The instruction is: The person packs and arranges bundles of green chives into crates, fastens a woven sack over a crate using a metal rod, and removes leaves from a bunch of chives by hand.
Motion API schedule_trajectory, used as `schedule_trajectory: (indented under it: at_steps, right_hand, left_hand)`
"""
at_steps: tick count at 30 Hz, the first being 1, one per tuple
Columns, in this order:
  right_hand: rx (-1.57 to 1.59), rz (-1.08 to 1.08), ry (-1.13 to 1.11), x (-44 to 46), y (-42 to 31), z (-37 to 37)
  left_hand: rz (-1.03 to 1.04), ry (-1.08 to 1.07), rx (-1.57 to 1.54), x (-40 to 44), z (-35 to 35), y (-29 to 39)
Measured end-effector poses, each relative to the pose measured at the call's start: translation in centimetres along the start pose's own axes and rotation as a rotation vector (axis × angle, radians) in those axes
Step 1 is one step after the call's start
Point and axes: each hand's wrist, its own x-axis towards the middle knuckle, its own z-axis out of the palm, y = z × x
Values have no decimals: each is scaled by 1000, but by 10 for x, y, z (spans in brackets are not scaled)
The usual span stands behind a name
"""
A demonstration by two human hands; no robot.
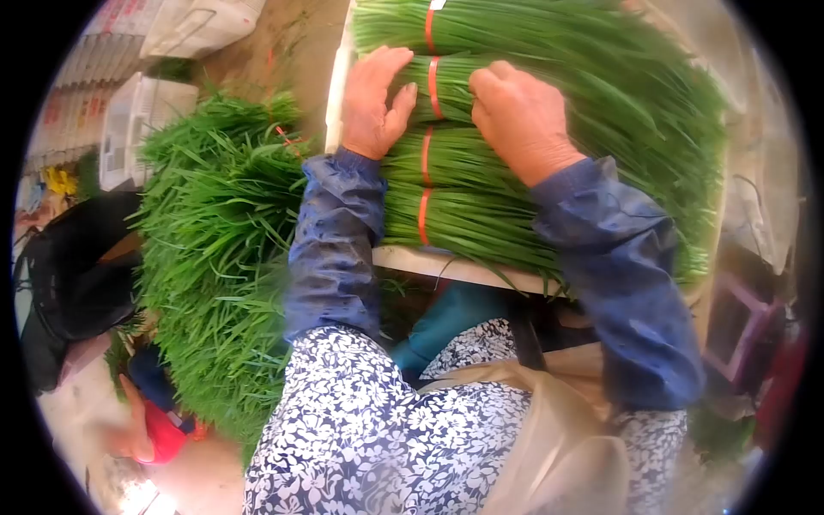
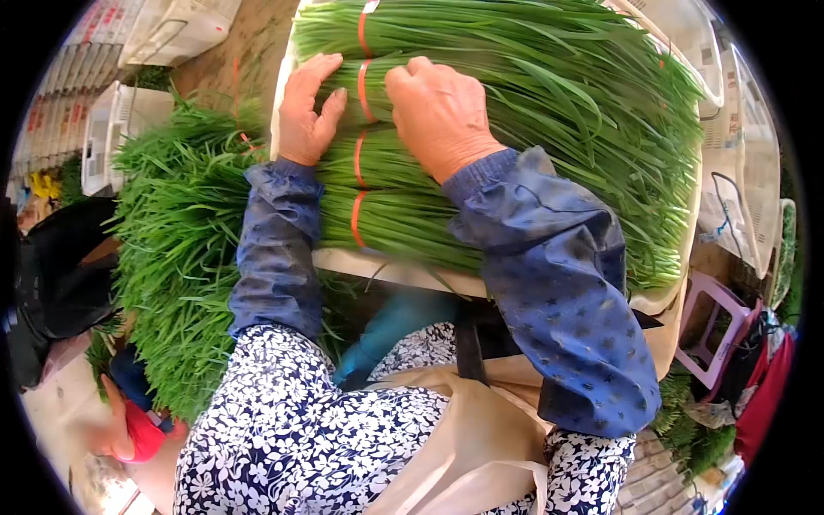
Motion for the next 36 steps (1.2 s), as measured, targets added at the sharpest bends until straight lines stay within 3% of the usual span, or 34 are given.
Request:
schedule_trajectory:
  at_steps: [8, 14, 19, 23, 25, 27, 28, 29, 31, 33, 36]
  right_hand:
    - [43, 51, -105, 9, -1, -23]
    - [-54, -48, -87, 8, -1, -12]
    - [124, 92, -234, 25, 5, -23]
    - [227, -30, -180, 34, 16, -24]
    - [172, -2, -215, 39, 17, -30]
    - [-121, -174, -217, 40, 20, -36]
    - [-168, -262, -68, 38, 19, -34]
    - [-166, -264, -74, 39, 20, -35]
    - [-100, -375, 256, 39, 11, -37]
    - [100, -298, 73, 24, -8, -42]
    - [23, -238, -28, 16, -8, -22]
  left_hand:
    - [115, 60, 92, 0, 3, 3]
    - [35, 108, 32, 2, 5, 3]
    - [24, 132, 30, 2, 3, 3]
    - [35, 149, 50, 1, 6, -1]
    - [13, 140, 64, -1, 6, 0]
    - [-5, 130, 77, 0, 3, 7]
    - [-6, 125, 46, 2, 0, 14]
    - [-9, 119, 18, 6, -2, 19]
    - [-5, 119, 32, 8, -1, 17]
    - [2, 117, 44, 7, -1, 17]
    - [-30, 125, 41, 7, 0, 19]
